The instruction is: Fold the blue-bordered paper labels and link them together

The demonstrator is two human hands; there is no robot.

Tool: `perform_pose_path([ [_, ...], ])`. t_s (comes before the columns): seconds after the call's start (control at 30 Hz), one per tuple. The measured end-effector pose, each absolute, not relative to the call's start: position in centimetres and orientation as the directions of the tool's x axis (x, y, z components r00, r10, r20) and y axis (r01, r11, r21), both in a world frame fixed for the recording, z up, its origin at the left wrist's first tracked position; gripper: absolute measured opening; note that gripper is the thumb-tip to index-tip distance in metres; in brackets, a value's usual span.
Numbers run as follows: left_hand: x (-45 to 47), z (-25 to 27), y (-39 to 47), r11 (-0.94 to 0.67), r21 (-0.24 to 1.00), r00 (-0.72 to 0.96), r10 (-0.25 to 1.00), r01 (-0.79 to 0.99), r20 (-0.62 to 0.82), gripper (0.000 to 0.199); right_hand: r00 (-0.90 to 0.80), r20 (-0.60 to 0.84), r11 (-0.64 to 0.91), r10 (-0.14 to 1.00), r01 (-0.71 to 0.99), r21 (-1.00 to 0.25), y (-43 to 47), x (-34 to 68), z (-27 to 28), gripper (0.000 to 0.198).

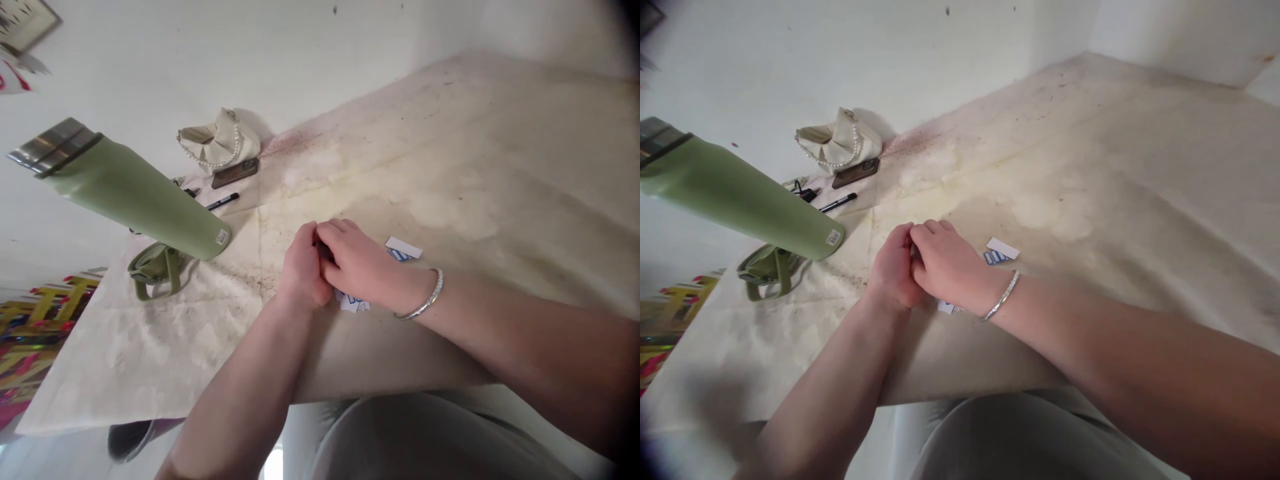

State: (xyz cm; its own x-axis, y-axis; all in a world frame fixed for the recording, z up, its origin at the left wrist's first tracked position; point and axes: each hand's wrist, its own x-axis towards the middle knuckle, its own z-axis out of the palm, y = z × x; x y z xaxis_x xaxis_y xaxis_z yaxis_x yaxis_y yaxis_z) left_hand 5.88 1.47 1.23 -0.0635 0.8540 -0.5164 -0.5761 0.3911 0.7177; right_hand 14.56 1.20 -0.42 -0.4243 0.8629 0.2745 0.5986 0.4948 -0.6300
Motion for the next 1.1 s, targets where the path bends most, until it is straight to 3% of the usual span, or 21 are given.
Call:
perform_pose_path([
  [1.1, 6.00, 1.10, 1.17, 0.418, 0.710, -0.058, 0.840, -0.567, -0.540, 0.022, -0.449, 0.265, 0.514, 0.853, 0.641, -0.570, 1.06, 14.76, -0.38, 0.027],
])
